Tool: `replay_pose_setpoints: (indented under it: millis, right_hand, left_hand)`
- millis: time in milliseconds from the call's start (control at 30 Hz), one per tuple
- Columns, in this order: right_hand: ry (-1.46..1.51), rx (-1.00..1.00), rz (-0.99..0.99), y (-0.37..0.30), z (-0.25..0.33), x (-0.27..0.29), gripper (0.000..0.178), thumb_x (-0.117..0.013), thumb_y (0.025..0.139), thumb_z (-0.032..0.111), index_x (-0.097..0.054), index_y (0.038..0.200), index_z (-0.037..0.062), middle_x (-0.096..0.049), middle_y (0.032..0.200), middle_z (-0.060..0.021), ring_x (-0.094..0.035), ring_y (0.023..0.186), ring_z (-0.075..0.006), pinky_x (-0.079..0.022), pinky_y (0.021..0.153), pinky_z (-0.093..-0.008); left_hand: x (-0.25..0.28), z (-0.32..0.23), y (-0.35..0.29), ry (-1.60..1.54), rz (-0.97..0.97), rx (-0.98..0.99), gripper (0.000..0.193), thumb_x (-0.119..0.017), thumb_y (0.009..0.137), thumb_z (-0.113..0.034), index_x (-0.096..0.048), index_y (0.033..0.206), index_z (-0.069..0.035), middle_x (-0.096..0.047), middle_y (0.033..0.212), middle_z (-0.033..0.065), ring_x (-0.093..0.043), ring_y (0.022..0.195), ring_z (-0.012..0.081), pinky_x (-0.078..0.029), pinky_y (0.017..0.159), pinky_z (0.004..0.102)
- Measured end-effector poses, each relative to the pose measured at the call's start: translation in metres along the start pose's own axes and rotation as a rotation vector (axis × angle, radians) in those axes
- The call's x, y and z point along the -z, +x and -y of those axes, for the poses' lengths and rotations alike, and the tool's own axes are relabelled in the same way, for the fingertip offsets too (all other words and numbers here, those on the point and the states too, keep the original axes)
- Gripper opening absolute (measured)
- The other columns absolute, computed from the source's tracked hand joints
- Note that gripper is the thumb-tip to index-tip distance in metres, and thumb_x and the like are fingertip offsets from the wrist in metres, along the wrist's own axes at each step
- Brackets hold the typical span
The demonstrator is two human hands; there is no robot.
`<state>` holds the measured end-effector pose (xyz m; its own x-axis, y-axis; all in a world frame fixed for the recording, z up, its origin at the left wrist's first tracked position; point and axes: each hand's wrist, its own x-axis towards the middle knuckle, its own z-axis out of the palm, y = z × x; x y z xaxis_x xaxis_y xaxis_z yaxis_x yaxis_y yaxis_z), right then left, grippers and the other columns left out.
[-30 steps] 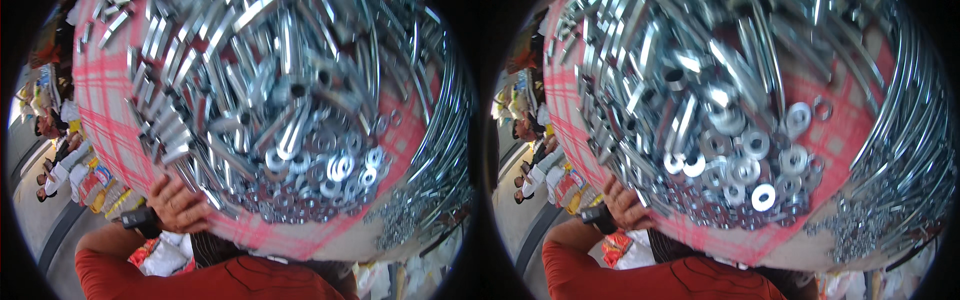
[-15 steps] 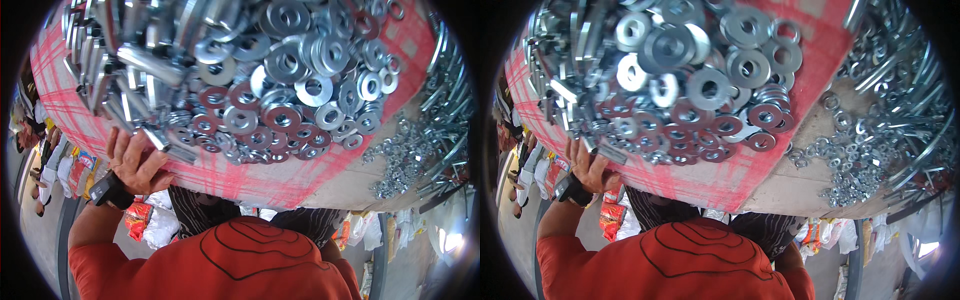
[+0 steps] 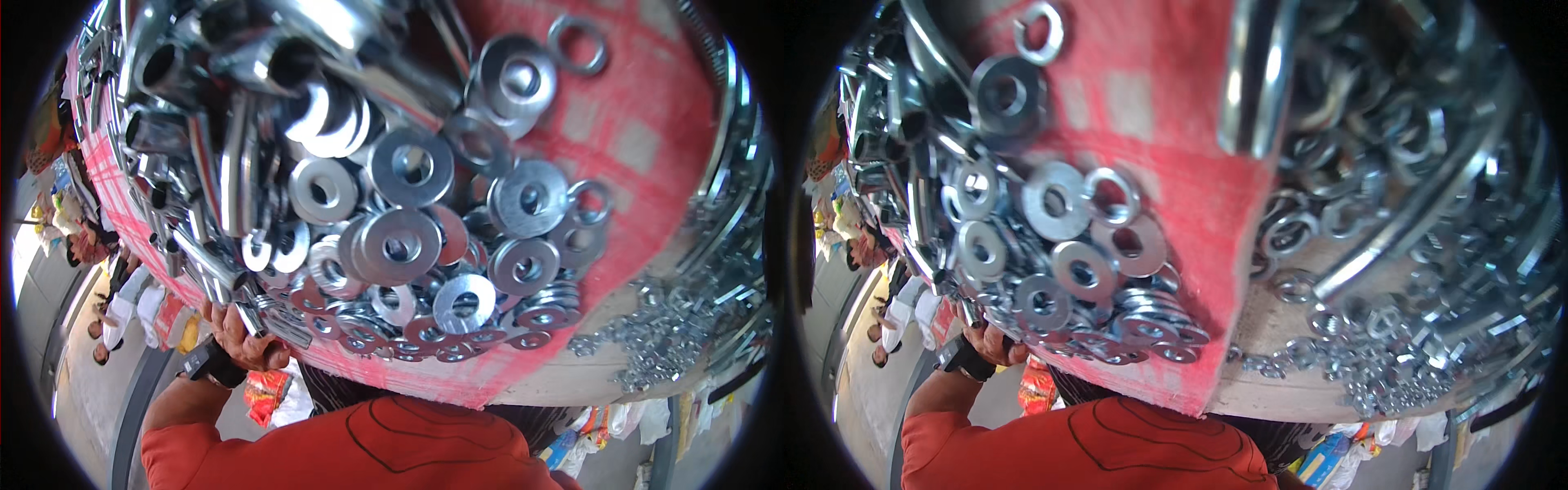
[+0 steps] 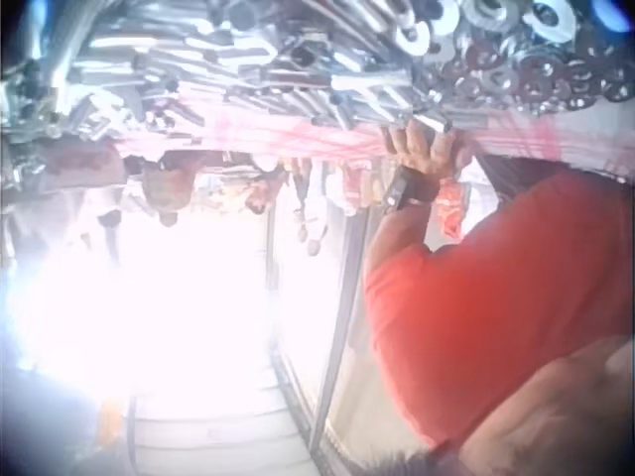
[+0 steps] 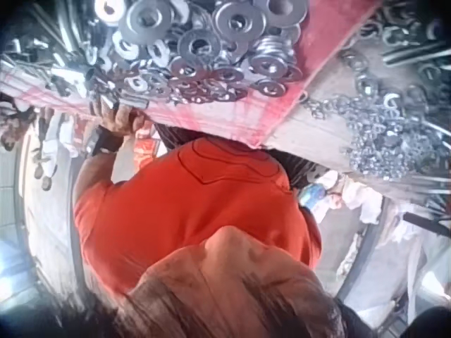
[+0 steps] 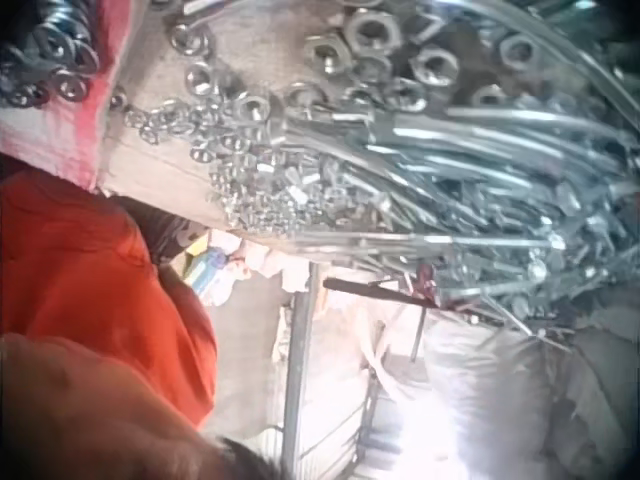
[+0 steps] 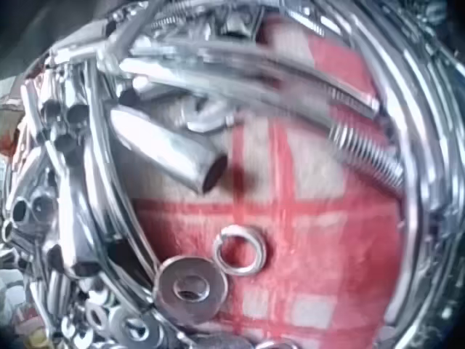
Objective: Manually sorting and organizing various metal bolts, washers, and tubes into a white bag.
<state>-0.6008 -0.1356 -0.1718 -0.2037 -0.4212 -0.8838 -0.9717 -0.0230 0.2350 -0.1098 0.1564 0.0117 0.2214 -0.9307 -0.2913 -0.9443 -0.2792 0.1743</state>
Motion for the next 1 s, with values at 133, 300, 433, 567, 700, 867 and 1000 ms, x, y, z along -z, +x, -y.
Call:
replay_pose_setpoints:
  millis: [133, 300, 433, 567, 700, 867, 1000]
  right_hand:
    - [0.002, 0.08, -0.018, 0.005, 0.031, 0.004, 0.033, -0.067, 0.087, 0.017, -0.064, 0.114, -0.0007, -0.063, 0.118, -0.0234, -0.06, 0.11, -0.0312, -0.044, 0.096, -0.0426]
    - [0.032, 0.144, -0.07, 0.006, 0.07, 0.049, 0.033, -0.067, 0.087, 0.016, -0.064, 0.115, -0.0005, -0.063, 0.118, -0.0234, -0.06, 0.11, -0.0312, -0.044, 0.096, -0.0426]
    - [0.027, 0.198, -0.073, -0.004, 0.082, 0.09, 0.033, -0.067, 0.087, 0.016, -0.064, 0.115, -0.0003, -0.063, 0.118, -0.0235, -0.06, 0.11, -0.0311, -0.045, 0.096, -0.0427]
    - [-0.023, 0.156, -0.056, -0.049, 0.033, 0.123, 0.033, -0.067, 0.087, 0.016, -0.063, 0.115, -0.0002, -0.063, 0.118, -0.0235, -0.06, 0.11, -0.0311, -0.045, 0.096, -0.0427]
    - [-0.137, 0.083, -0.005, -0.104, -0.05, 0.163, 0.033, -0.067, 0.087, 0.016, -0.063, 0.115, 0.0, -0.064, 0.117, -0.0235, -0.06, 0.11, -0.0311, -0.045, 0.096, -0.0427]
    - [-0.376, 0.002, 0.058, -0.175, -0.156, 0.232, 0.033, -0.067, 0.087, 0.016, -0.063, 0.115, 0.0001, -0.064, 0.117, -0.0235, -0.06, 0.11, -0.031, -0.045, 0.096, -0.0428]
    - [-0.779, 0.466, -0.074, -0.176, -0.172, 0.291, 0.033, -0.067, 0.087, 0.016, -0.063, 0.115, 0.0003, -0.064, 0.117, -0.0236, -0.06, 0.11, -0.031, -0.045, 0.095, -0.0428]
  left_hand:
    - [0.014, -0.009, 0.026, -0.021, 0.019, 0.134, 0.038, -0.061, 0.08, -0.054, -0.059, 0.108, -0.029, -0.049, 0.122, 0.0175, -0.047, 0.114, 0.0416, -0.025, 0.105, 0.0605]
    - [0.0, -0.008, 0.039, -0.103, -0.105, 0.131, 0.046, -0.064, 0.08, -0.05, -0.062, 0.12, -0.027, -0.052, 0.132, 0.0146, -0.039, 0.132, 0.0398, -0.021, 0.113, 0.0568]
    - [0.007, -0.013, 0.062, -0.14, -0.122, 0.166, 0.051, -0.065, 0.079, -0.047, -0.062, 0.126, -0.027, -0.053, 0.136, 0.012, -0.047, 0.129, 0.034, -0.024, 0.113, 0.0513]
    - [0.001, -0.018, 0.077, -0.18, -0.161, 0.188, 0.054, -0.067, 0.078, -0.046, -0.061, 0.128, -0.029, -0.055, 0.137, 0.0068, -0.049, 0.128, 0.0274, -0.026, 0.113, 0.048]
    - [0.002, -0.024, 0.087, -0.243, -0.174, 0.226, 0.054, -0.069, 0.078, -0.04, -0.059, 0.131, -0.029, -0.054, 0.139, 0.0044, -0.05, 0.128, 0.0237, -0.027, 0.114, 0.0429]
    - [-0.005, -0.027, 0.093, -0.293, -0.184, 0.238, 0.057, -0.067, 0.082, -0.04, -0.054, 0.136, -0.028, -0.047, 0.146, 0.0012, -0.045, 0.133, 0.0211, -0.029, 0.113, 0.0405]
    - [-0.006, -0.027, 0.095, -0.27, -0.195, 0.261, 0.058, -0.067, 0.084, -0.04, -0.052, 0.138, -0.028, -0.046, 0.146, 0.0023, -0.044, 0.133, 0.0223, -0.033, 0.111, 0.0403]
